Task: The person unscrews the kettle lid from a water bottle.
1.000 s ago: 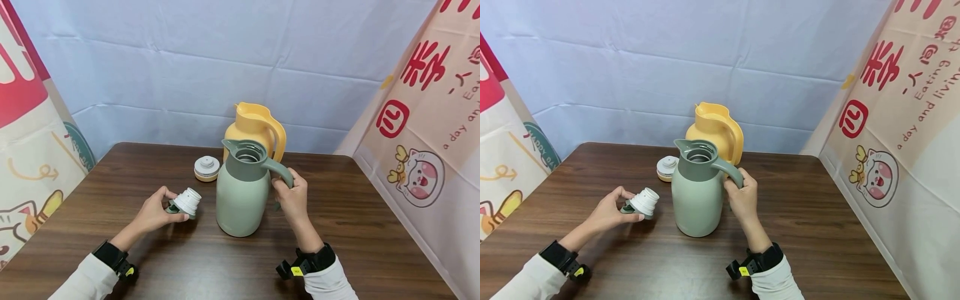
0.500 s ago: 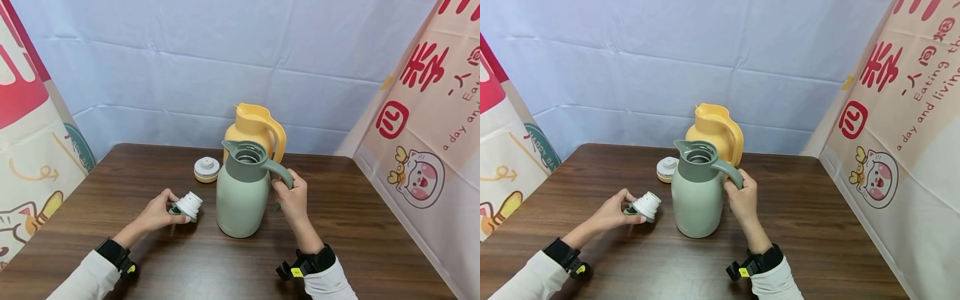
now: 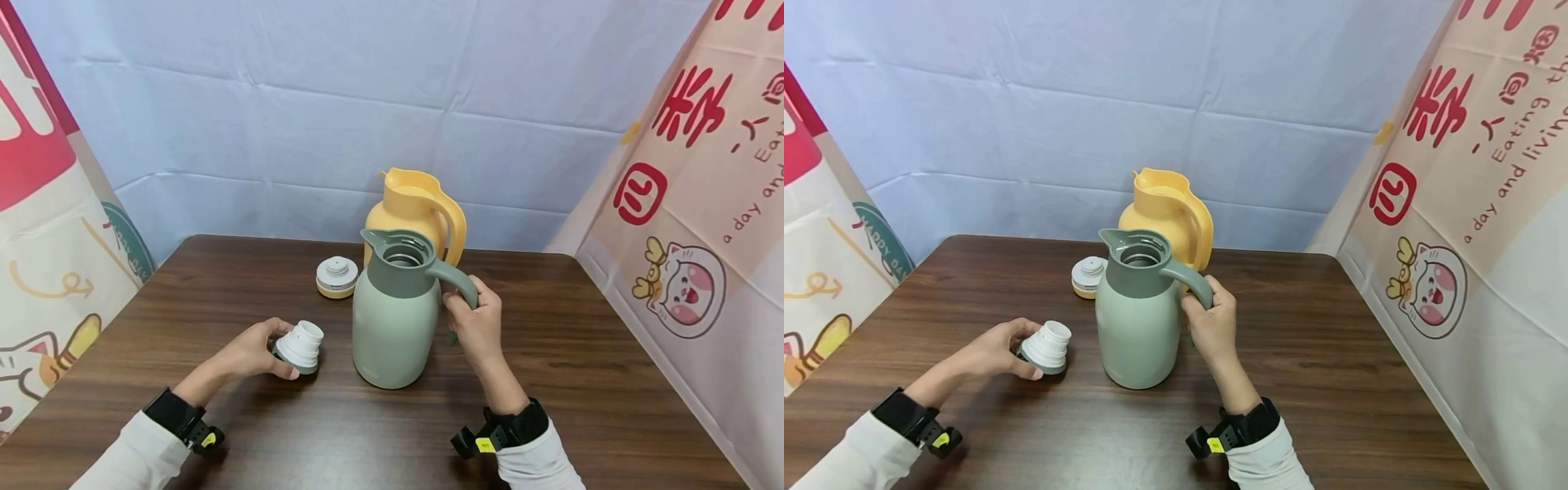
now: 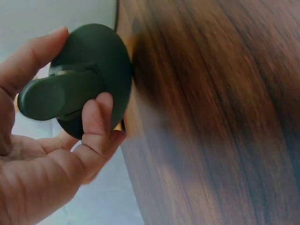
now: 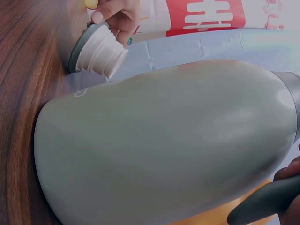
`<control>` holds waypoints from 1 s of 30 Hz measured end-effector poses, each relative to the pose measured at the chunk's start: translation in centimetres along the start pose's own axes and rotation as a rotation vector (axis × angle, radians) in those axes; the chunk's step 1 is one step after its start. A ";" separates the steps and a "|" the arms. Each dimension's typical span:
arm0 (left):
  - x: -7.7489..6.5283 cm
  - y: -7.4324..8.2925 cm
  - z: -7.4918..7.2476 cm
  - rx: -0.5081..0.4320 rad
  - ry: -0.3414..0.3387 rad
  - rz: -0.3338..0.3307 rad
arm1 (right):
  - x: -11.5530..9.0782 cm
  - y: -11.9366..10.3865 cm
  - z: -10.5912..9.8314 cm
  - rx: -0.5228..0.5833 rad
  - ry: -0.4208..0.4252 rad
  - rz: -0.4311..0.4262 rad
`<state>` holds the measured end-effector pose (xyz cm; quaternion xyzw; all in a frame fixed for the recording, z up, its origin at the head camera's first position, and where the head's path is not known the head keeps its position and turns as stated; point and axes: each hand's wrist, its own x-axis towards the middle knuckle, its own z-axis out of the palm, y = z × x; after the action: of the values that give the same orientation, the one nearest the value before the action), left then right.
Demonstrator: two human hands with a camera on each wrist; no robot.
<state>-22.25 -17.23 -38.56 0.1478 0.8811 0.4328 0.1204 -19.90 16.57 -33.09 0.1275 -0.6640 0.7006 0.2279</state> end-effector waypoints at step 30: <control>0.2 0.0 0.9 0.348 -0.024 -0.071 | 0.0 -0.2 0.1 -0.044 0.025 0.020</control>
<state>-22.19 -16.53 -39.10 0.1404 0.9458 0.2676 0.1186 -19.80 16.43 -32.92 0.1070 -0.6775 0.6898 0.2317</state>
